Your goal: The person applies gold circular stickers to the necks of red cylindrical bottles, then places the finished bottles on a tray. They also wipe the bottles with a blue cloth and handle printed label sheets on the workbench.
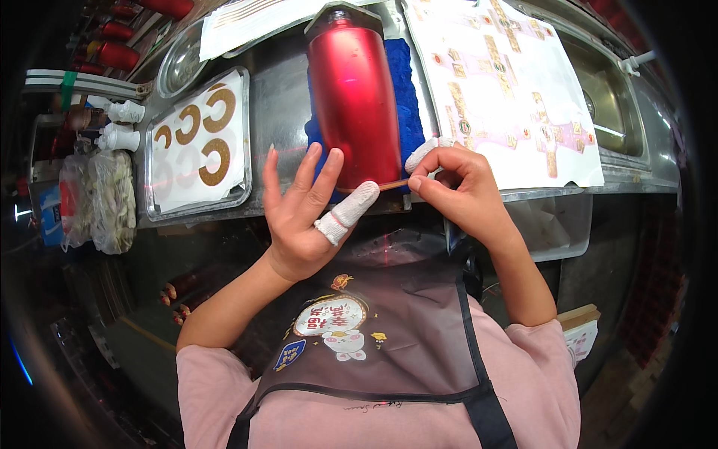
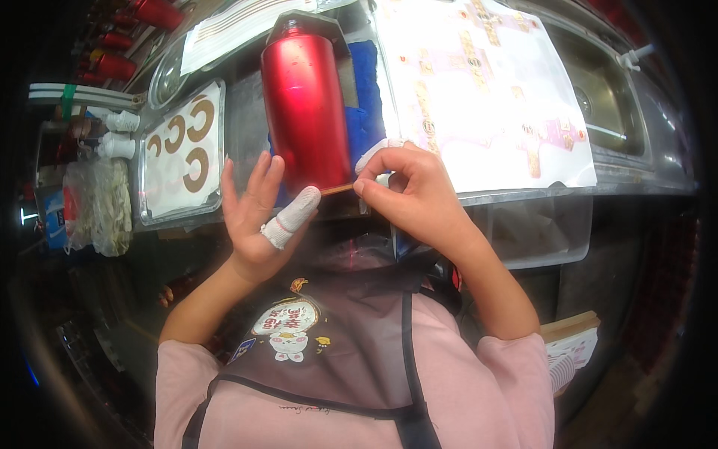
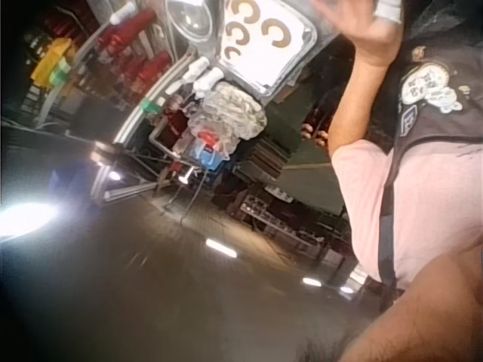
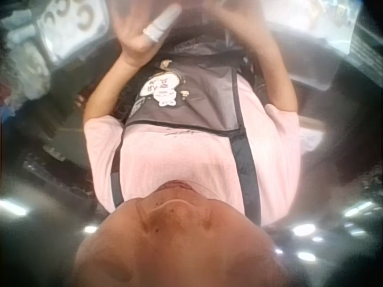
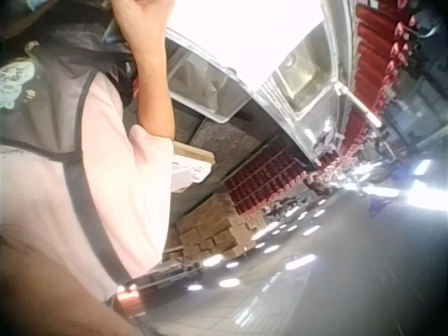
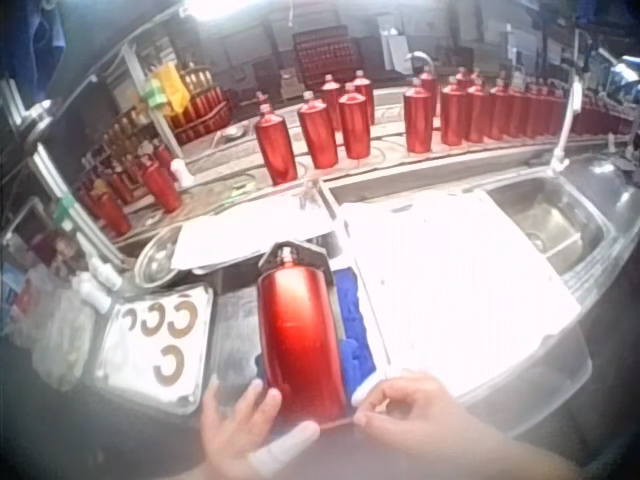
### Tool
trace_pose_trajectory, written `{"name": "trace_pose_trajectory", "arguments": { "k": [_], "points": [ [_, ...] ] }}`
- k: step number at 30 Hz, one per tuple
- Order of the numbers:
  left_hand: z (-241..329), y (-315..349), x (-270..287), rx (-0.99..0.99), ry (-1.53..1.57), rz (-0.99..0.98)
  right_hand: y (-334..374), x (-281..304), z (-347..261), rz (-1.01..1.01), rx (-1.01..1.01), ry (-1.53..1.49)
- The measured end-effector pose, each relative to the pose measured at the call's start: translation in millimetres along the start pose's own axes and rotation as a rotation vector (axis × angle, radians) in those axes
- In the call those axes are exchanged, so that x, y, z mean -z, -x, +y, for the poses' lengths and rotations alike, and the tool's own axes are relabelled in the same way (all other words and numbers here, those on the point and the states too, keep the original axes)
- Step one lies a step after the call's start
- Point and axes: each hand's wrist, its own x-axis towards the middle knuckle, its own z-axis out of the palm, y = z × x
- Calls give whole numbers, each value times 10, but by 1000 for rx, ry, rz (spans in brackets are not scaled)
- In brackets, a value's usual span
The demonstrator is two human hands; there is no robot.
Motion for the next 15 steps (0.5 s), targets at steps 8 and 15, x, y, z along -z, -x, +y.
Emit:
{"name": "trace_pose_trajectory", "arguments": {
  "k": [8,15],
  "points": [
    [134,-194,-141,28,-62,31,-34,-90,14,22,20,-48],
    [-66,29,-236,167,334,154,30,-105,-18,-6,51,-20]
  ]
}}
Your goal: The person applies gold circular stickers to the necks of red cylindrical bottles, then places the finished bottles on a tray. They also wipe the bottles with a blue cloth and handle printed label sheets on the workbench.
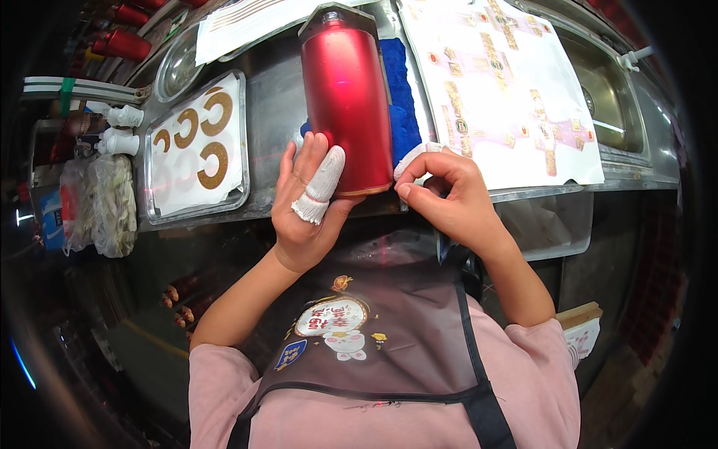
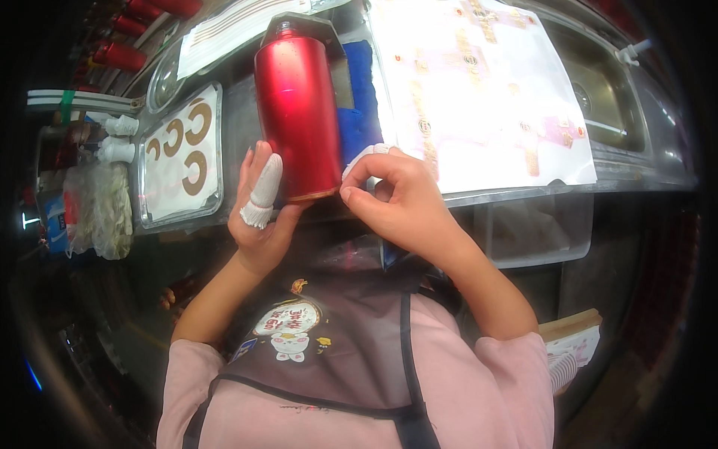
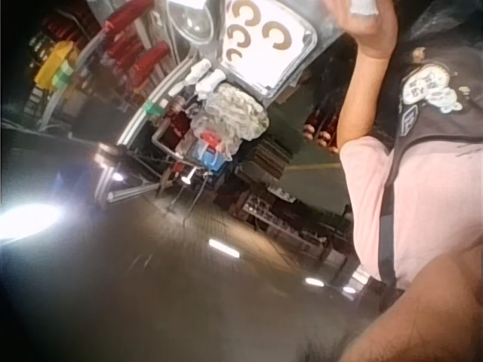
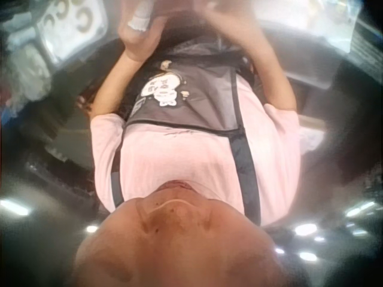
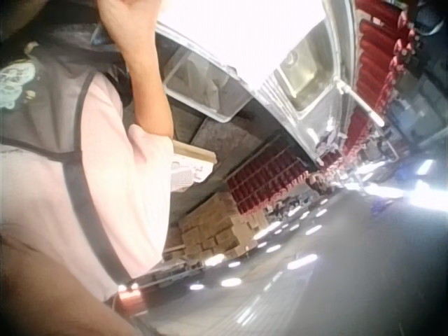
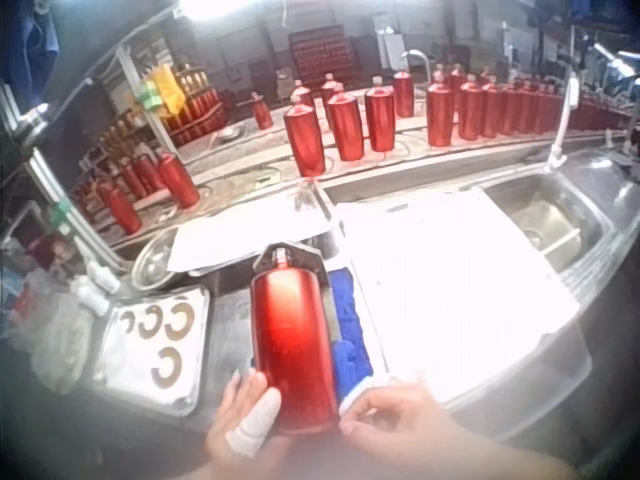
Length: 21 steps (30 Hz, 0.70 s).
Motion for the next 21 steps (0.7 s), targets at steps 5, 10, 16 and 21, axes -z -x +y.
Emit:
{"name": "trace_pose_trajectory", "arguments": {
  "k": [5,10,16,21],
  "points": [
    [14,213,159,-4,-63,-95,-15,-87,-9,74,-102,-134],
    [41,303,183,2,-129,-150,-31,-325,-45,224,107,158],
    [81,170,164,-59,-210,-133,-36,-298,7,186,49,91],
    [268,-59,76,-125,-354,-121,-7,-192,100,123,4,-82]
  ]
}}
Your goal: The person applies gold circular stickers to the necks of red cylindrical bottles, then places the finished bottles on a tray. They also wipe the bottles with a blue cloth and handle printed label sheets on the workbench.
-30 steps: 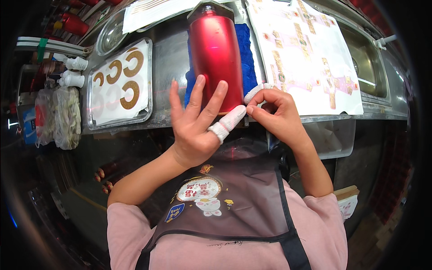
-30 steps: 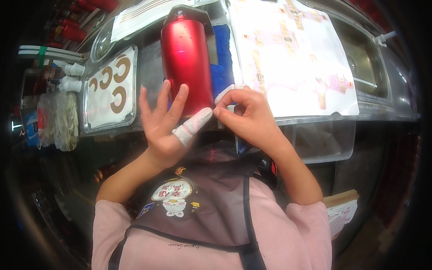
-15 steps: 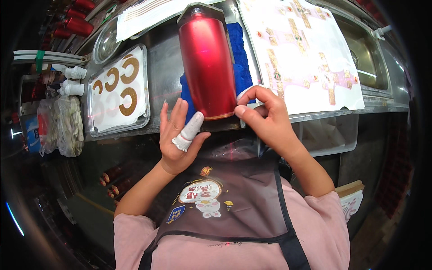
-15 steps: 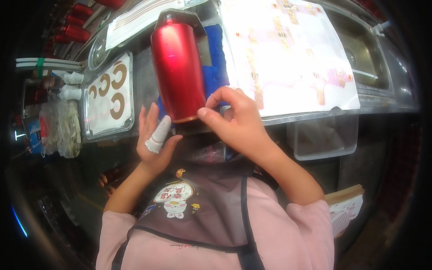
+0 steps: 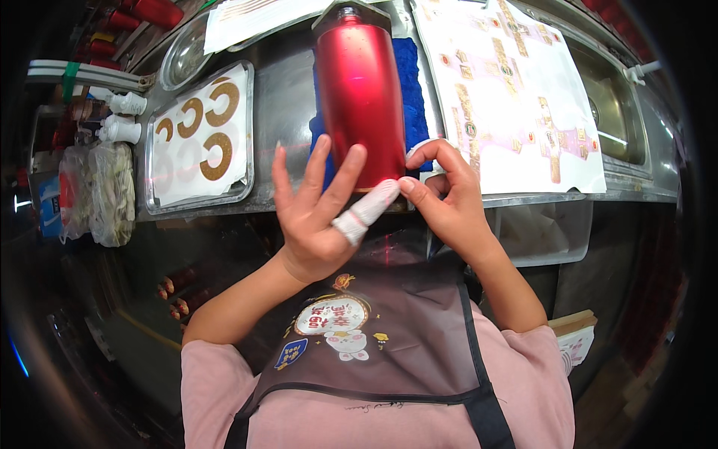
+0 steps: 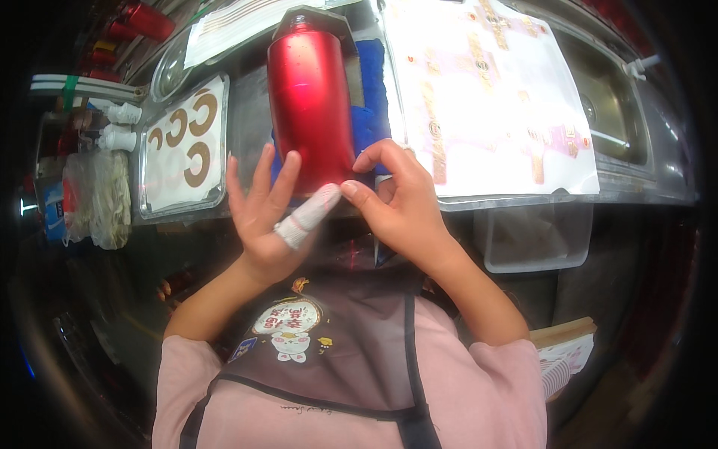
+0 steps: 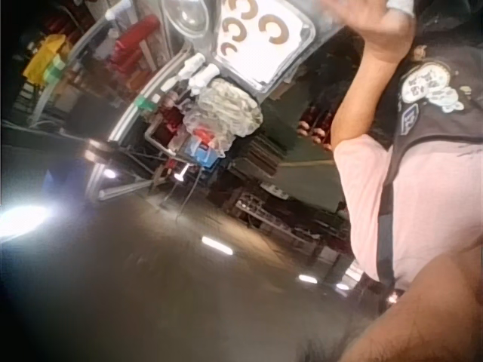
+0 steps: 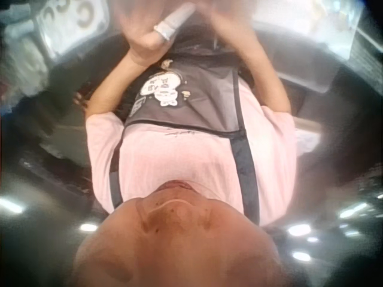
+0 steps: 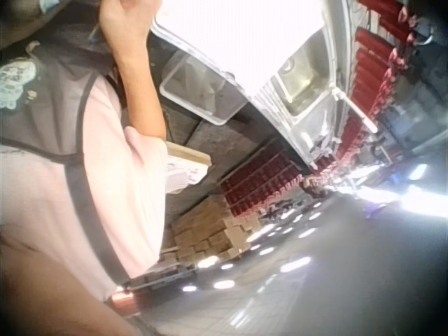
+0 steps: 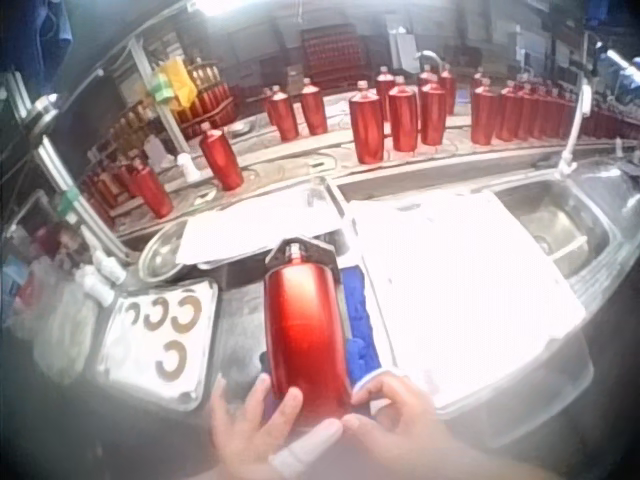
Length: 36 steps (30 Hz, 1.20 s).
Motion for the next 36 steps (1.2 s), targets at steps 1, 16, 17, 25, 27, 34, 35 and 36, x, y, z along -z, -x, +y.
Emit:
{"name": "trace_pose_trajectory", "arguments": {
  "k": [1,16,17,25,27,34,35,36],
  "points": [
    [51,-45,-30,11,2,11,13,5,5,7,3,-52],
    [-130,311,-119,218,383,97,84,-320,-118,222,315,290],
    [-114,364,-97,197,351,71,63,-360,-125,226,305,321],
    [-121,417,-132,128,226,-30,42,-403,-81,240,329,310],
    [-112,364,-107,119,199,-30,39,-380,-46,235,379,305],
    [-77,214,-56,61,116,-31,48,-333,3,195,293,112],
    [-70,211,-51,63,127,-36,55,-315,-2,183,285,96],
    [-63,214,-43,81,137,-54,63,-294,-8,166,265,87]
  ]
}}
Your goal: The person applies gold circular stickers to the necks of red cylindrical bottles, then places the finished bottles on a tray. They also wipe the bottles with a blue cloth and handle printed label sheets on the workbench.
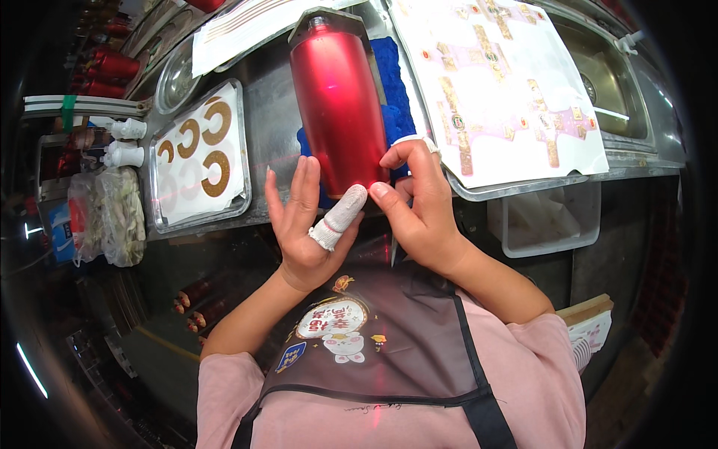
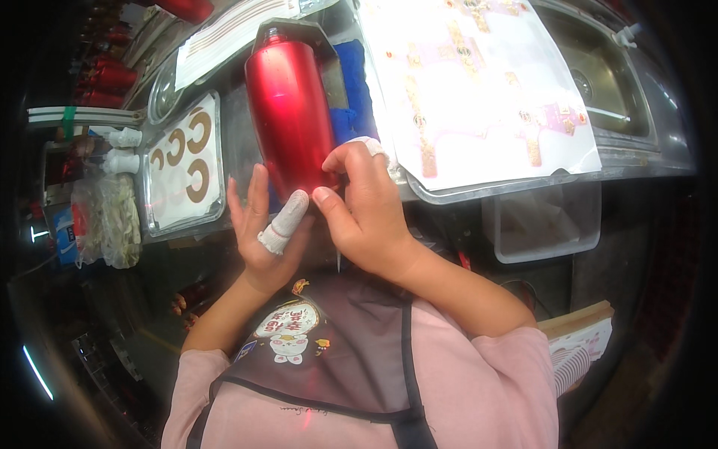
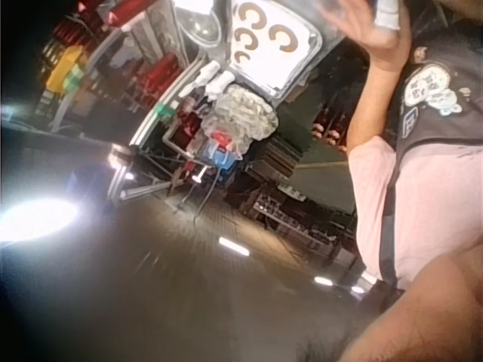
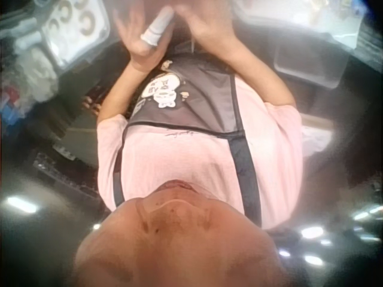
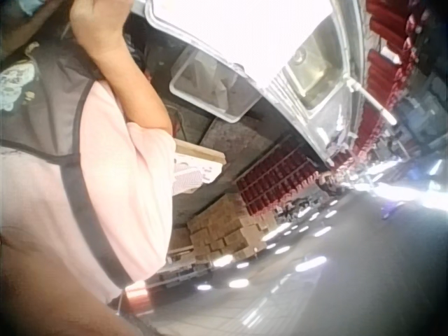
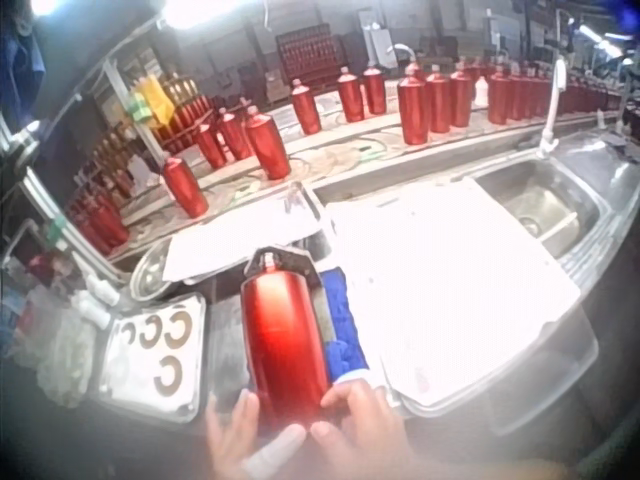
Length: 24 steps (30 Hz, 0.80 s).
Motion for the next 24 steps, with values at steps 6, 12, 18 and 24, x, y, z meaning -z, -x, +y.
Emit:
{"name": "trace_pose_trajectory", "arguments": {
  "k": [6,12,18,24],
  "points": [
    [41,149,118,131,38,-25,-10,39,-48,-20,-204,-189],
    [-18,161,70,106,15,-46,-8,-85,-74,25,-57,80],
    [5,74,71,42,15,-29,-3,-56,-1,23,-14,-1],
    [-8,67,68,24,11,-25,12,-10,23,6,-99,-155]
  ]
}}
